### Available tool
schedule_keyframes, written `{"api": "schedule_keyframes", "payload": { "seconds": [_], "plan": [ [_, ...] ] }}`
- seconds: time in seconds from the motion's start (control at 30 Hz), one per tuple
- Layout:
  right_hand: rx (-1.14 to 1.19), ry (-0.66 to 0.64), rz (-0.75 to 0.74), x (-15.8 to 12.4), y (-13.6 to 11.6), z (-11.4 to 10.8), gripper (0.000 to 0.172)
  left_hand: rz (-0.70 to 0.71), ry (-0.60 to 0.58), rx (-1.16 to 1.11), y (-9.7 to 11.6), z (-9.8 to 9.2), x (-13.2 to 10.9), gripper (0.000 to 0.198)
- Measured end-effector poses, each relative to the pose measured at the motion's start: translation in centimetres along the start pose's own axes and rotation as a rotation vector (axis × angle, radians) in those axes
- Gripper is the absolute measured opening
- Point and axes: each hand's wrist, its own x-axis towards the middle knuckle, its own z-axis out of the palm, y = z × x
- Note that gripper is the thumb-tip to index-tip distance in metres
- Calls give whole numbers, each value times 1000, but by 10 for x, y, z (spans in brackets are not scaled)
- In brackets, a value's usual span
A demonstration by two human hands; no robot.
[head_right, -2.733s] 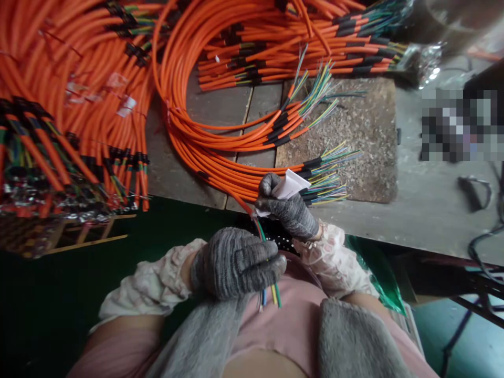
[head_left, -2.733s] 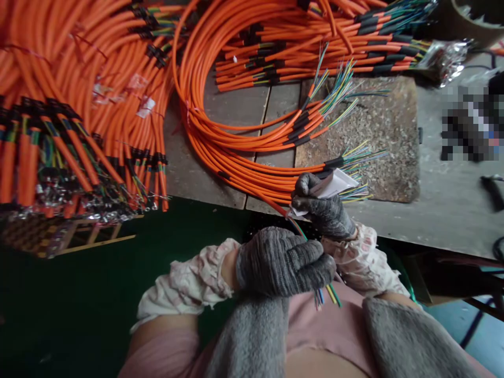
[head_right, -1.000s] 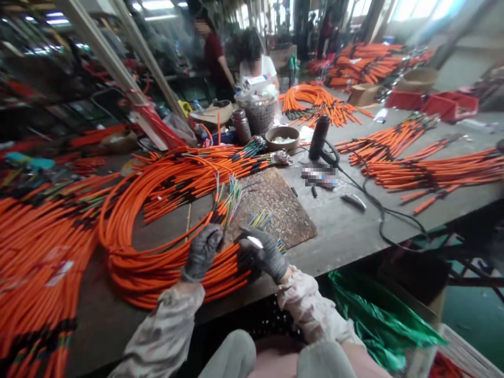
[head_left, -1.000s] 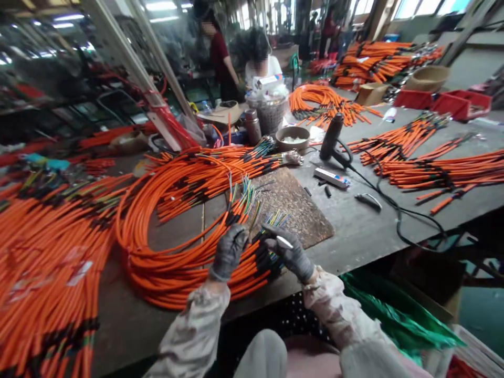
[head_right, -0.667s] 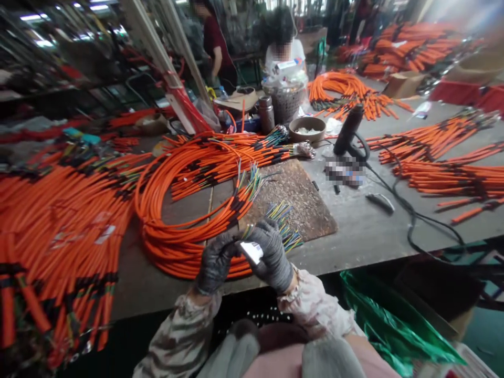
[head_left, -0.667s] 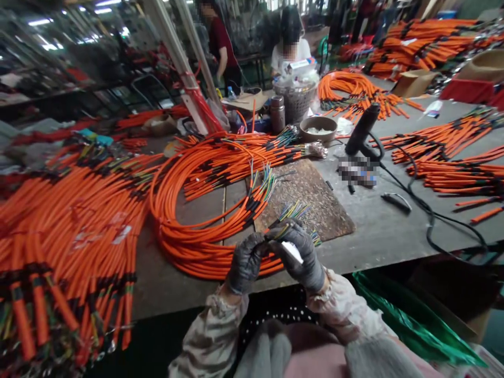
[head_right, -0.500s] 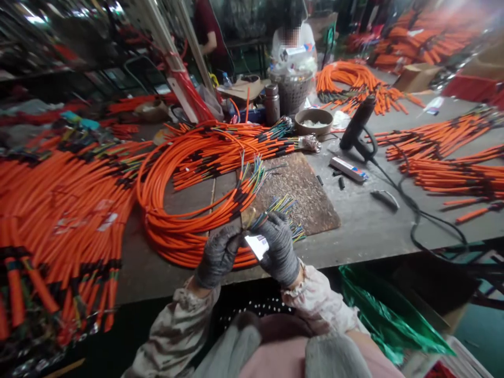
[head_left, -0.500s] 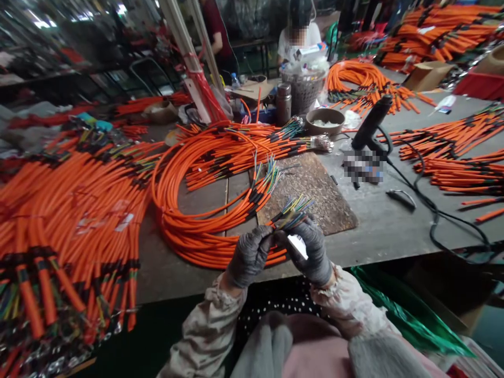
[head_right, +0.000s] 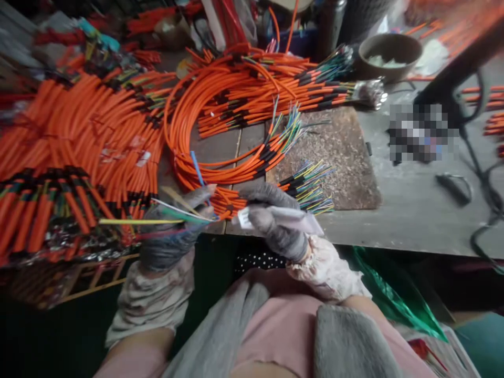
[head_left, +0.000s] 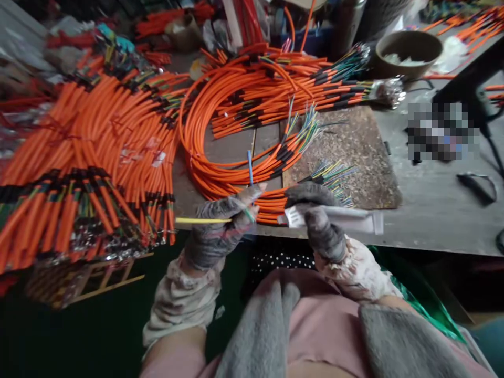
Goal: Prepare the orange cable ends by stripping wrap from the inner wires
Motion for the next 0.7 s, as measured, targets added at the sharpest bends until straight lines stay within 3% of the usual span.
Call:
{"api": "schedule_keyframes", "payload": {
  "seconds": [0.1, 0.2, 0.33, 0.47, 0.6, 0.7],
  "plan": [
    [237, -19, 293, -6, 8, 18, 31, -42, -90, -89, 7, -8, -8, 77],
    [285, -47, 319, -11, 14, 30, 30, -103, -102, -221, 10, -6, -11, 85],
    [185, -62, 161, -18, 18, 36, 22, -125, -56, -346, 8, -1, -14, 75],
    [37, 40, -1, -26, 33, 36, 14, -86, 5, -334, 7, 1, -7, 60],
    [-339, -51, -416, -19, 39, 26, 13, -90, 51, -153, 11, 4, 17, 13],
    [-497, -125, -622, -8, 36, 19, 20, -105, 136, -209, 11, 11, 34, 20]
  ]
}}
